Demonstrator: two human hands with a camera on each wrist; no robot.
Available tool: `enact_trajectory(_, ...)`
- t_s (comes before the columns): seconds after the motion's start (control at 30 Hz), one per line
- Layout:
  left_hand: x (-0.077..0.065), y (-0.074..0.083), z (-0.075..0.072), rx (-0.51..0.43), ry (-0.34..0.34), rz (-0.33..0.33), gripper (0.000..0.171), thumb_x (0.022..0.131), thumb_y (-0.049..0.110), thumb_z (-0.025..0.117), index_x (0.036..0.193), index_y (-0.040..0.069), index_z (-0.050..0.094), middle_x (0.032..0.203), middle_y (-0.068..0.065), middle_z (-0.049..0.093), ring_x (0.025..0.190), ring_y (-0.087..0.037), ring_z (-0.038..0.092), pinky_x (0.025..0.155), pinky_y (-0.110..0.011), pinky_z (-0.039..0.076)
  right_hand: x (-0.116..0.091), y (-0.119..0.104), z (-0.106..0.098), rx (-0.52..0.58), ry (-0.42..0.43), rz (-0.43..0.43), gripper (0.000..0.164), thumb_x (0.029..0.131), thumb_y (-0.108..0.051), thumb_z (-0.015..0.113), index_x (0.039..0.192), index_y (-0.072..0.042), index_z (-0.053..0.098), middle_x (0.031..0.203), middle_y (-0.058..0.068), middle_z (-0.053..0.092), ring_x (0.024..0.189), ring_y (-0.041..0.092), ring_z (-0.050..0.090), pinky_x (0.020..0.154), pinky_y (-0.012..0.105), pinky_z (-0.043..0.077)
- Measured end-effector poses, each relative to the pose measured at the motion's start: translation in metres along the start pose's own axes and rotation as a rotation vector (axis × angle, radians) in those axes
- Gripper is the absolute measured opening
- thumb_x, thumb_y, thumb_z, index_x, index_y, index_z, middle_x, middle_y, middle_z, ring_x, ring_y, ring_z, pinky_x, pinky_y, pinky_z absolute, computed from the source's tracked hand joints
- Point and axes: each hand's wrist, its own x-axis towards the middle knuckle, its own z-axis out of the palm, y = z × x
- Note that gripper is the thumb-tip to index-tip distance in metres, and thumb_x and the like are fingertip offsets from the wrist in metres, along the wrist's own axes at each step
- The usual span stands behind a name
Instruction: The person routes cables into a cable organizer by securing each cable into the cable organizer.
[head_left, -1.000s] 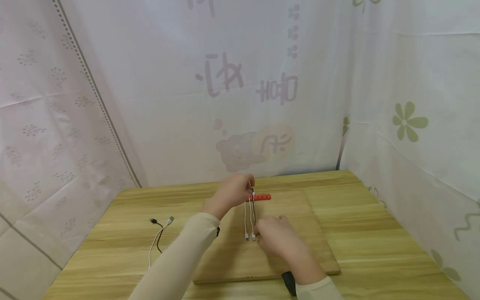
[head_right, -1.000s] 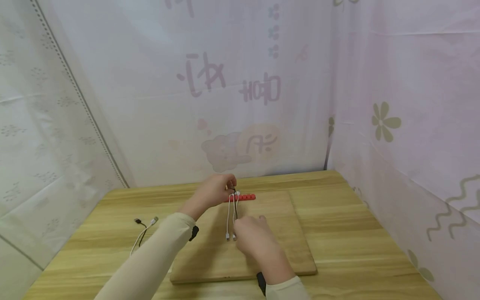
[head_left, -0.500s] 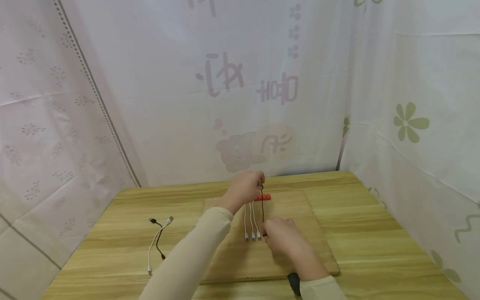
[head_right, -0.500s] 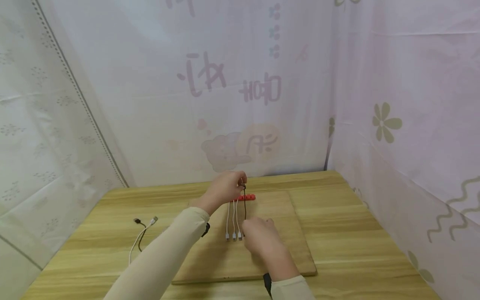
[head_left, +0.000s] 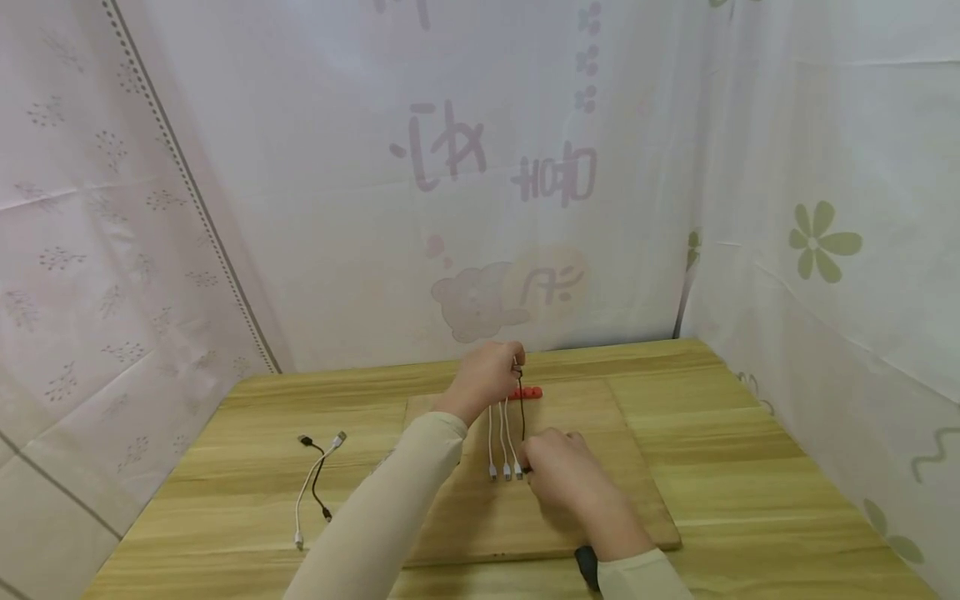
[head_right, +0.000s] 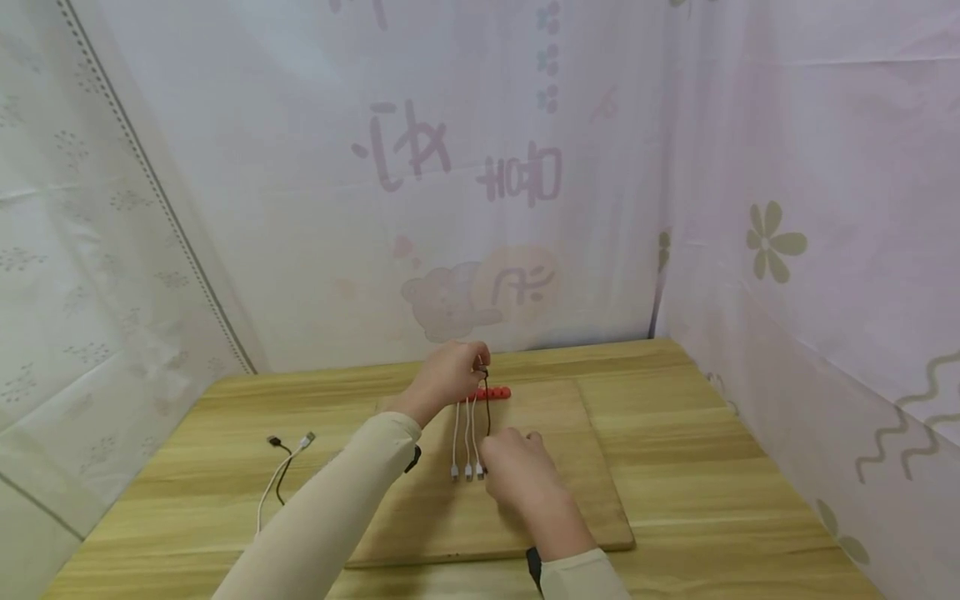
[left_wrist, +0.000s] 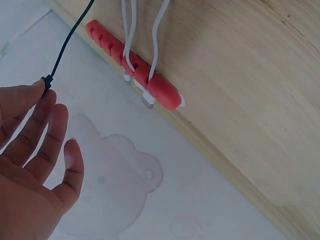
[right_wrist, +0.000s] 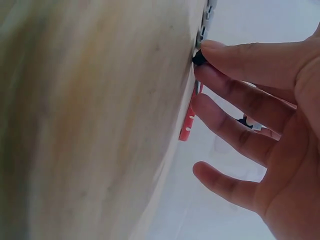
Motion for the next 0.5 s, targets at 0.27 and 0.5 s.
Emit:
enact_trajectory(0.27,0.007,-0.001,0.011,0.011,0.032,0.001,0.020,0.101,0.011,0.068,0.120,0.014,0.075,0.111,0.000,0.079,0.099,-0.017,0.074,0.086,-0.038,0.061,-0.001,-0.003,0.000,-0.003,0.002,0.031,0.036,0.086,0.002,0.076,0.063,-0.022,0.060,0.071,-0.008,0.062,0.080,0.016,0.065,0.089,0.063,0.051)
enact_trajectory(0.5,0.010,-0.009,0.022,0.030,0.031,-0.027,0.020,0.099,0.009,0.068,0.117,0.013,0.074,0.112,-0.001,0.079,0.102,-0.019,0.074,0.090,-0.038,0.061,-0.001,-0.008,0.003,-0.002,-0.009,0.054,0.024,0.084,0.000,0.080,0.071,-0.019,0.072,0.081,-0.006,0.068,0.086,0.021,0.068,0.088,0.063,0.050)
